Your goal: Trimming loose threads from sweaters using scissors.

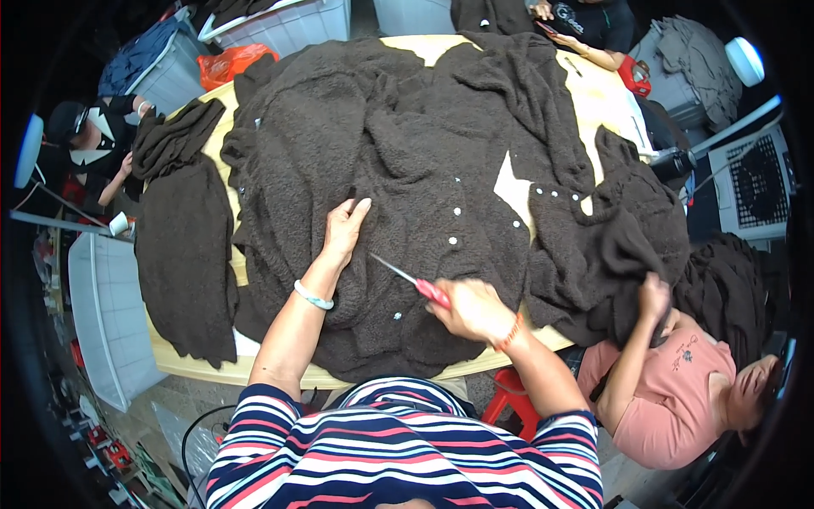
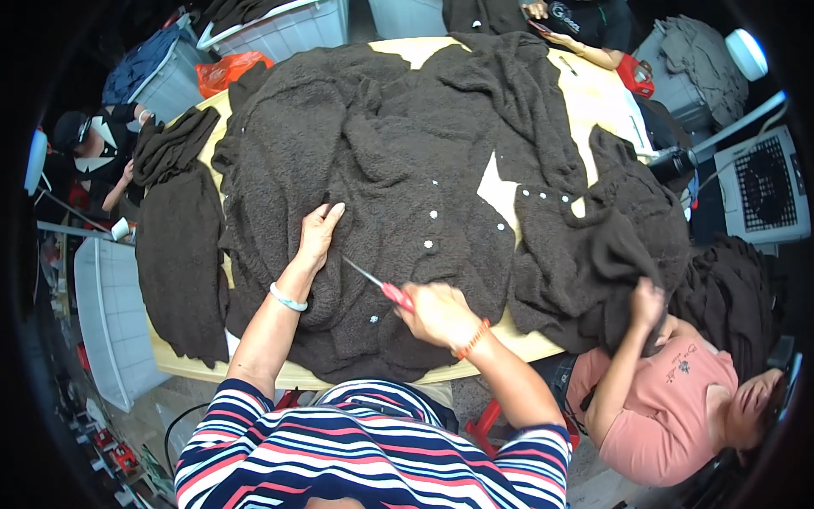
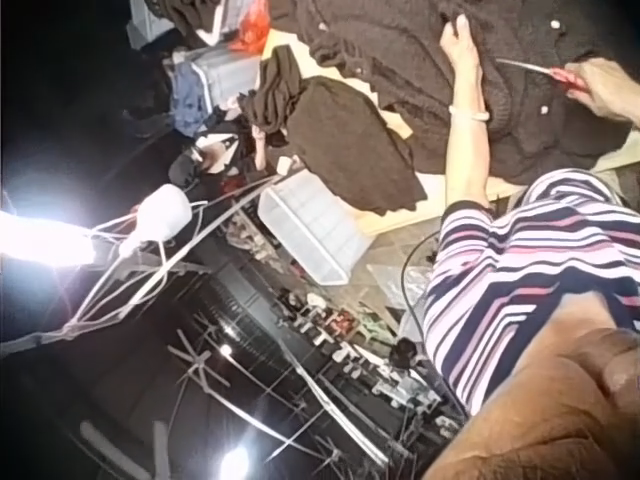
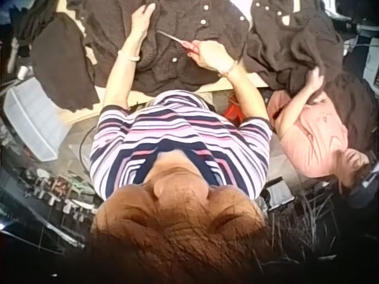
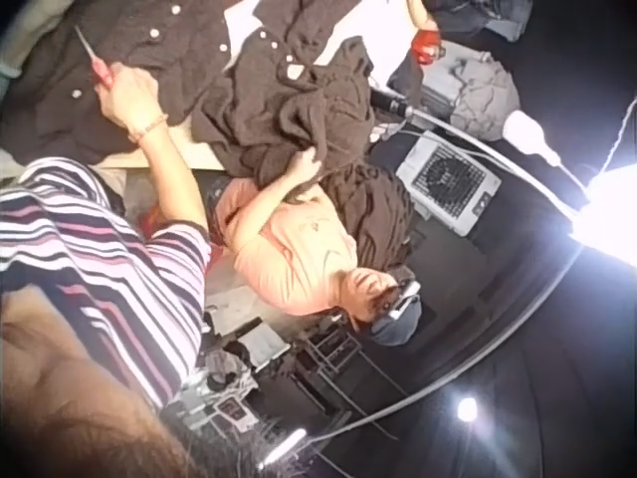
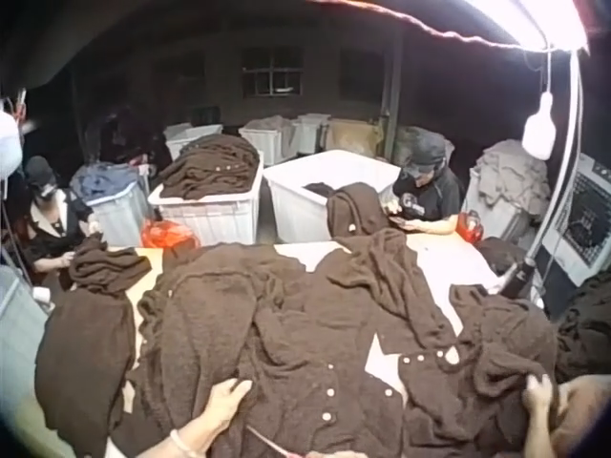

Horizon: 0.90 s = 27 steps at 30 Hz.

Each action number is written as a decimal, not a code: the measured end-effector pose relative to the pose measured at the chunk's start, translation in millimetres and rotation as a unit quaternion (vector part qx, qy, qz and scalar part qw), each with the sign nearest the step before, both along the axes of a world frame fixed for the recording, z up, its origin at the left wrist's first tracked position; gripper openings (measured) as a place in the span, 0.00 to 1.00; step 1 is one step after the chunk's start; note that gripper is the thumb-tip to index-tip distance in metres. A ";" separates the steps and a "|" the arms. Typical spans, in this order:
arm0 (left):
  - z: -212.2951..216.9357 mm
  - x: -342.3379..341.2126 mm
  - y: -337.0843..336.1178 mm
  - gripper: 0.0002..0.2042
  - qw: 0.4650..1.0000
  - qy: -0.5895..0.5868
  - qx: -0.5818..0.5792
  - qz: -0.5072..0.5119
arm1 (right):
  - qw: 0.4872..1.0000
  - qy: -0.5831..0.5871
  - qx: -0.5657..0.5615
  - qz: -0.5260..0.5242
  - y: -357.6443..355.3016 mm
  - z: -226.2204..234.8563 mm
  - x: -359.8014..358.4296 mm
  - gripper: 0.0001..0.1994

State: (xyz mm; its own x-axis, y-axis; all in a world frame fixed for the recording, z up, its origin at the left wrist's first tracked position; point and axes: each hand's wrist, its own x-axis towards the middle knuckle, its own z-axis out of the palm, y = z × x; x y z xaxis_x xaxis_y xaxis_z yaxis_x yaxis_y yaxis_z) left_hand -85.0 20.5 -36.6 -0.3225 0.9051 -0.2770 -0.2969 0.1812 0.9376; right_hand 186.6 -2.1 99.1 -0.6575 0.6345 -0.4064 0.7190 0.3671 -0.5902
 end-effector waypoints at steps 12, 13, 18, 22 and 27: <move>22.2 9.1 -118.3 0.11 0.995 0.065 -0.071 -0.001 | 0.999 -0.016 -0.015 0.036 -53.0 16.5 21.2 0.14; 19.4 4.9 -118.9 0.11 0.994 -0.070 -0.087 -0.011 | 0.998 -0.010 -0.024 0.061 -57.1 20.6 19.0 0.12; 12.3 9.9 -136.3 0.11 0.994 -0.063 -0.083 -0.017 | 0.999 -0.015 -0.009 0.049 -54.2 30.0 13.2 0.12; 11.2 11.2 -141.9 0.13 0.991 -0.122 -0.054 0.024 | 0.993 -0.022 -0.014 0.113 -57.4 29.1 12.3 0.11; 39.3 10.0 -134.0 0.23 0.994 0.057 -0.092 -0.014 | 0.999 0.014 0.034 0.020 -48.4 24.5 10.8 0.11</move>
State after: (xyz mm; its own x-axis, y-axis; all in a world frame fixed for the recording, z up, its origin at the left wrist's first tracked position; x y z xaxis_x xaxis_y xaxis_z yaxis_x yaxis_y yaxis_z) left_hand -75.0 -113.6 2.7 -0.3368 0.8514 -0.4021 -0.1829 0.3598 0.9149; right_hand 197.4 -50.5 123.6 -0.6936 0.6334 -0.3432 0.6860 0.4353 -0.5830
